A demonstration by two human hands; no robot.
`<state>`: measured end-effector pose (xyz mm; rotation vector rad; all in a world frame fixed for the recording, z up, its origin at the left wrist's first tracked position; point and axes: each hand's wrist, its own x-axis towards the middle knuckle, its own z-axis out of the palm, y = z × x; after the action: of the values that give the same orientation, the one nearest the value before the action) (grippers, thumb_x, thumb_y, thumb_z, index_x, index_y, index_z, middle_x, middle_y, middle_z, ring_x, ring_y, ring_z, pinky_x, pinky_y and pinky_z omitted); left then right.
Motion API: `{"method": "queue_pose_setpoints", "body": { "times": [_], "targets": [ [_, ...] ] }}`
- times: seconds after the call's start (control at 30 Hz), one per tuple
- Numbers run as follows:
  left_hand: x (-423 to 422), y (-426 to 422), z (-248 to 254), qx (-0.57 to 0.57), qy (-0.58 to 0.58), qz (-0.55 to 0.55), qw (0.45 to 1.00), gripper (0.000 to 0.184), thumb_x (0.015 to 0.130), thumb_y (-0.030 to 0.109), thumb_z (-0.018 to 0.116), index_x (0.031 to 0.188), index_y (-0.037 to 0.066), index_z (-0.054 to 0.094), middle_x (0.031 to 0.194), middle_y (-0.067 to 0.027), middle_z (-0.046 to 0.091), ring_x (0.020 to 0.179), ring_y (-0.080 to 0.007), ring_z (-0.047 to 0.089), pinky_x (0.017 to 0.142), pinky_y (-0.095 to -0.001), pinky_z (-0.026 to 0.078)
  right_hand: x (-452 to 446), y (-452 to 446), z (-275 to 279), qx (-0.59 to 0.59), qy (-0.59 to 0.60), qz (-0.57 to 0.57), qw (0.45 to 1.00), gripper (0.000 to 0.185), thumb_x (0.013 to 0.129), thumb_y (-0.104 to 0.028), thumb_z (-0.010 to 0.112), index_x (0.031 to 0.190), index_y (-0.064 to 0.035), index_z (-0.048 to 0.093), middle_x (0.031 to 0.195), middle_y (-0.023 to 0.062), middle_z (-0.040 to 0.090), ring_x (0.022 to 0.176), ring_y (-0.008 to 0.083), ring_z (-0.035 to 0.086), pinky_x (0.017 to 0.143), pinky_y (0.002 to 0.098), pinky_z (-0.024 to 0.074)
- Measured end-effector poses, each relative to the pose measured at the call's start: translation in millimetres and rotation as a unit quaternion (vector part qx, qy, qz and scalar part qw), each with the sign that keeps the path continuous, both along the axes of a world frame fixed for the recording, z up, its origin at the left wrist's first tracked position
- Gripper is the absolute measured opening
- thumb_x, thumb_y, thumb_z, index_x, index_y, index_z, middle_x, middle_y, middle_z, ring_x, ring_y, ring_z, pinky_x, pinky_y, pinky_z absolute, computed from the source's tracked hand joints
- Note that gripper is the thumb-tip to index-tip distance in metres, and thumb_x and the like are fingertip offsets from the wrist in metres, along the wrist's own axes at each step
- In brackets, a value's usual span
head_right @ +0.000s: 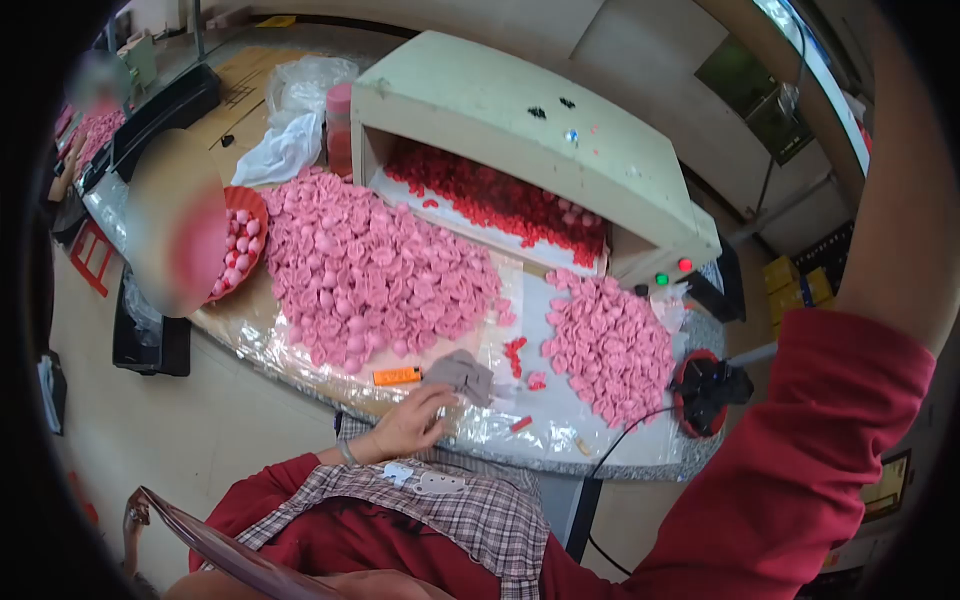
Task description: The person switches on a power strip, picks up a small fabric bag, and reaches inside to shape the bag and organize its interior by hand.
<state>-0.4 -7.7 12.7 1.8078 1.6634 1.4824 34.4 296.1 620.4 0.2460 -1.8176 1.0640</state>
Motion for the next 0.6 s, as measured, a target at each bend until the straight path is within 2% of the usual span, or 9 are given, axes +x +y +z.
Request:
{"method": "queue_pose_setpoints", "body": {
  "times": [0.07,0.17,0.23,0.27,0.3,0.37,0.43,0.5,0.6],
  "targets": [
    [1,-5,0,-0.017,-0.021,-0.008,1.000,0.043,0.087,0.005,0.067,0.130,0.003,0.062,0.133,-0.0208,0.059,0.121,-0.0412,0.061,0.104,-0.0470,0.053,28,-20,-42,-0.012,-0.018,0.002,1.000,0.020,0.098,-0.012,0.069,0.115,-0.0033,0.066,0.098,0.0088,0.072,0.087,0.0185,0.069,0.078,0.0338,0.0583],
    [-3,2,-16,0.102,0.043,-0.010,0.994,0.035,0.085,0.001,0.069,0.120,0.003,0.068,0.136,-0.0190,0.063,0.126,-0.0401,0.062,0.109,-0.0470,0.050,61,-48,-97,-0.039,-0.042,0.013,0.998,0.020,0.098,-0.013,0.067,0.116,-0.0034,0.066,0.098,0.0088,0.072,0.086,0.0180,0.069,0.078,0.0328,0.0588],
    [13,-12,-6,0.139,-0.004,0.060,0.988,0.031,0.089,-0.003,0.064,0.118,0.004,0.070,0.134,-0.0169,0.065,0.121,-0.0352,0.064,0.103,-0.0433,0.052,75,-56,-137,-0.085,-0.077,0.023,0.993,0.020,0.099,-0.014,0.066,0.116,-0.0035,0.066,0.098,0.0088,0.073,0.085,0.0177,0.069,0.078,0.0321,0.0591],
    [24,-25,26,0.134,-0.067,0.064,0.987,0.029,0.091,-0.004,0.063,0.118,0.003,0.069,0.130,-0.0147,0.066,0.114,-0.0305,0.066,0.097,-0.0367,0.053,81,-65,-146,-0.096,-0.081,0.038,0.991,0.020,0.099,-0.015,0.066,0.116,-0.0035,0.066,0.098,0.0088,0.073,0.085,0.0175,0.070,0.078,0.0318,0.0593],
    [32,-36,36,0.120,-0.103,0.090,0.983,0.026,0.094,-0.003,0.062,0.118,0.004,0.069,0.126,-0.0125,0.067,0.109,-0.0234,0.067,0.093,-0.0312,0.052,86,-73,-154,-0.105,-0.086,0.054,0.989,0.020,0.099,-0.015,0.065,0.116,-0.0035,0.066,0.098,0.0087,0.073,0.085,0.0174,0.070,0.078,0.0314,0.0595],
    [52,-52,35,0.147,-0.283,0.084,0.944,0.025,0.097,-0.003,0.060,0.120,0.003,0.068,0.123,-0.0106,0.067,0.107,-0.0177,0.067,0.091,-0.0290,0.052,91,-89,-167,-0.111,-0.088,0.090,0.986,0.021,0.100,-0.016,0.064,0.116,-0.0036,0.066,0.097,0.0087,0.073,0.084,0.0170,0.070,0.078,0.0308,0.0598],
    [64,-73,36,0.105,-0.371,0.107,0.917,0.025,0.099,-0.004,0.058,0.123,-0.002,0.067,0.121,-0.0072,0.067,0.107,-0.0150,0.067,0.095,-0.0291,0.053,92,-101,-180,-0.120,-0.091,0.122,0.981,0.021,0.101,-0.017,0.063,0.117,-0.0036,0.066,0.097,0.0087,0.073,0.084,0.0167,0.070,0.078,0.0301,0.0602],
    [71,-88,43,0.109,-0.353,0.109,0.923,0.025,0.100,-0.004,0.058,0.123,-0.002,0.067,0.118,-0.0063,0.068,0.107,-0.0140,0.067,0.097,-0.0290,0.053,89,-111,-192,-0.135,-0.099,0.150,0.974,0.021,0.101,-0.018,0.062,0.117,-0.0037,0.066,0.097,0.0087,0.074,0.083,0.0164,0.071,0.078,0.0294,0.0605],
    [78,-104,36,0.093,-0.377,0.103,0.916,0.024,0.100,0.001,0.060,0.123,-0.001,0.068,0.128,-0.0091,0.068,0.109,-0.0149,0.066,0.096,-0.0296,0.052,91,-120,-208,-0.159,-0.120,0.206,0.958,0.022,0.102,-0.019,0.061,0.117,-0.0038,0.066,0.097,0.0086,0.074,0.082,0.0159,0.071,0.077,0.0284,0.0610]
  ]
}}
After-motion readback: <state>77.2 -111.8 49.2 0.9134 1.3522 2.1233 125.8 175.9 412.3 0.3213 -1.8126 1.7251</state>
